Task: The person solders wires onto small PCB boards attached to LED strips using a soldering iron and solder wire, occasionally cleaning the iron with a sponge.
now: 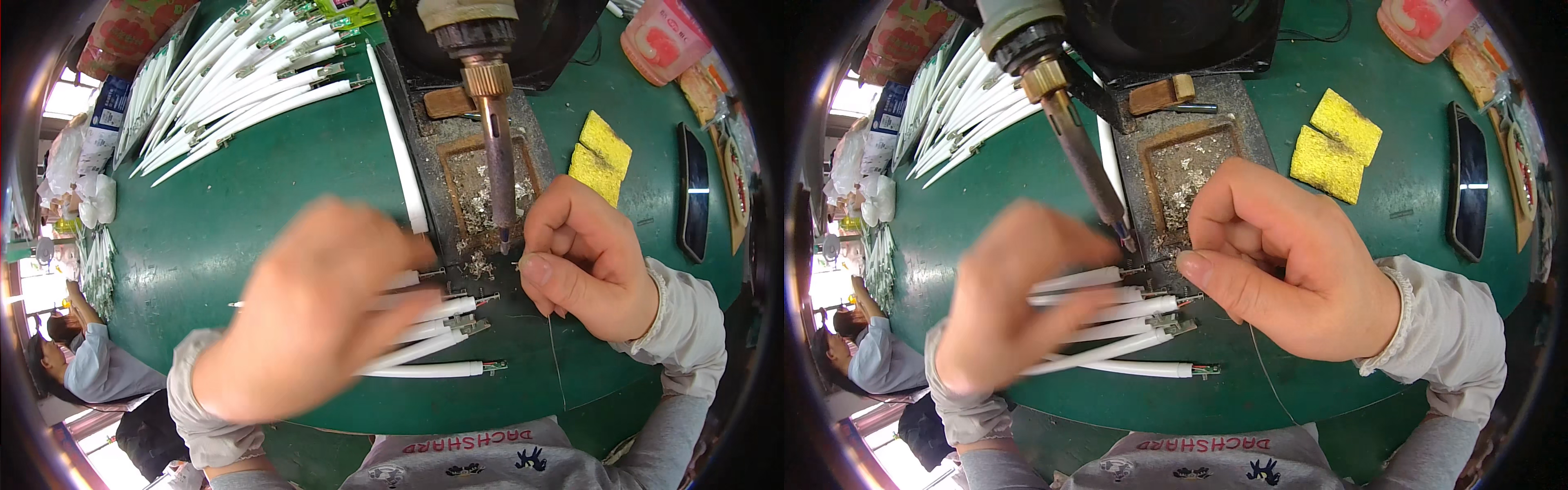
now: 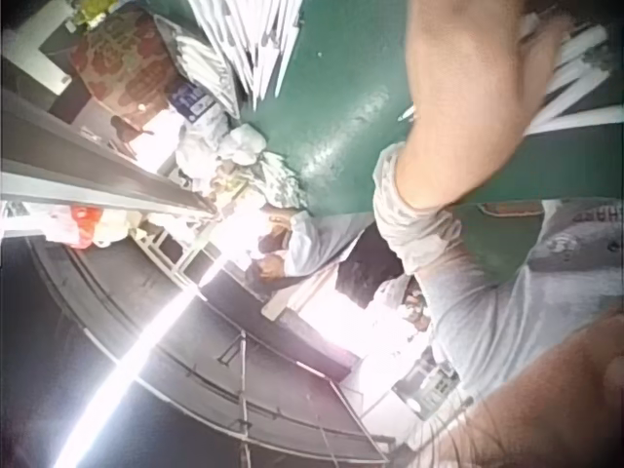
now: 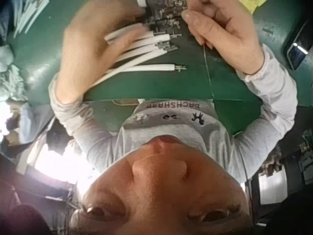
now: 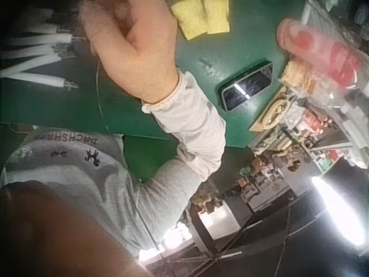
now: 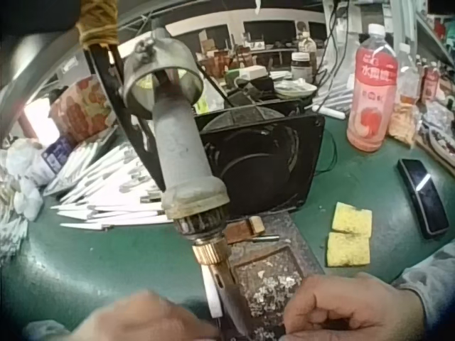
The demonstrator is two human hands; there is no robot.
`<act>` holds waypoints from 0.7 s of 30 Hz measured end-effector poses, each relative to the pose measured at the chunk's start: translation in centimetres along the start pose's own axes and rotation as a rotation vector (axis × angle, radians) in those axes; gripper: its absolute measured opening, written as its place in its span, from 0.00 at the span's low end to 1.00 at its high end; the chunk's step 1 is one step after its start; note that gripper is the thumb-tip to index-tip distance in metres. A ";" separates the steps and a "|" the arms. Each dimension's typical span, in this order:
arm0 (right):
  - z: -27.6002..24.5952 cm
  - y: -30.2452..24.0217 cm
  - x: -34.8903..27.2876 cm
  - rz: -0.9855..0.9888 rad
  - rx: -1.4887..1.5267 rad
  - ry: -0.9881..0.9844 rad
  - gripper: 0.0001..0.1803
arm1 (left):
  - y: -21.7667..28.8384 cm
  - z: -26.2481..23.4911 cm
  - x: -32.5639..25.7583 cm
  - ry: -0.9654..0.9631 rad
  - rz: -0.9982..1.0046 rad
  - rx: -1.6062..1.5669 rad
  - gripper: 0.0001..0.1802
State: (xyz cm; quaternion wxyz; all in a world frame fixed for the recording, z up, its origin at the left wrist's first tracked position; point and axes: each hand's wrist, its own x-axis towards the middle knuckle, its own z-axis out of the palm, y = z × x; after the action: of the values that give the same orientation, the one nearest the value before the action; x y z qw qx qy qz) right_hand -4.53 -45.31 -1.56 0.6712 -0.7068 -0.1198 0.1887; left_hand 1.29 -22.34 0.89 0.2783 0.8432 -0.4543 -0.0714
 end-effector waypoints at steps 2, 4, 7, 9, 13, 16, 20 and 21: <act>0.3 0.1 0.0 -0.011 0.015 0.065 0.09 | -2.7 -0.4 1.8 0.210 0.041 0.246 0.11; 0.5 0.0 0.1 -0.002 0.031 0.054 0.09 | -5.1 -0.6 3.1 0.342 -0.007 0.550 0.11; 1.0 -0.3 0.2 0.034 0.073 0.077 0.08 | -8.4 0.0 4.4 0.438 0.052 0.677 0.10; 1.0 -0.4 0.2 0.056 0.104 0.107 0.07 | -9.1 0.4 4.6 0.429 0.010 0.704 0.10; 0.6 -0.6 -0.1 0.027 0.010 0.020 0.09 | -7.4 -0.2 3.9 0.393 0.033 0.635 0.09; 0.3 -0.6 -0.1 0.043 -0.007 0.020 0.10 | -3.9 -0.9 2.7 0.266 -0.005 0.304 0.07; 0.4 -0.9 -0.3 0.114 0.115 0.091 0.11 | -0.5 -1.3 1.7 -0.099 -0.184 -0.296 0.08; 0.6 -1.2 -0.2 0.115 0.116 0.089 0.11 | 0.0 -1.2 1.4 -0.177 -0.301 -0.512 0.09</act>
State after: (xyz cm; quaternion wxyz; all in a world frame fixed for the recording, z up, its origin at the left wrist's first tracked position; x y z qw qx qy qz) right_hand -4.86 -44.81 -0.37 0.7037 -0.6801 -0.0382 0.2019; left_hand 2.55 -22.97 2.09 0.4273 0.7941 -0.3139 -0.2970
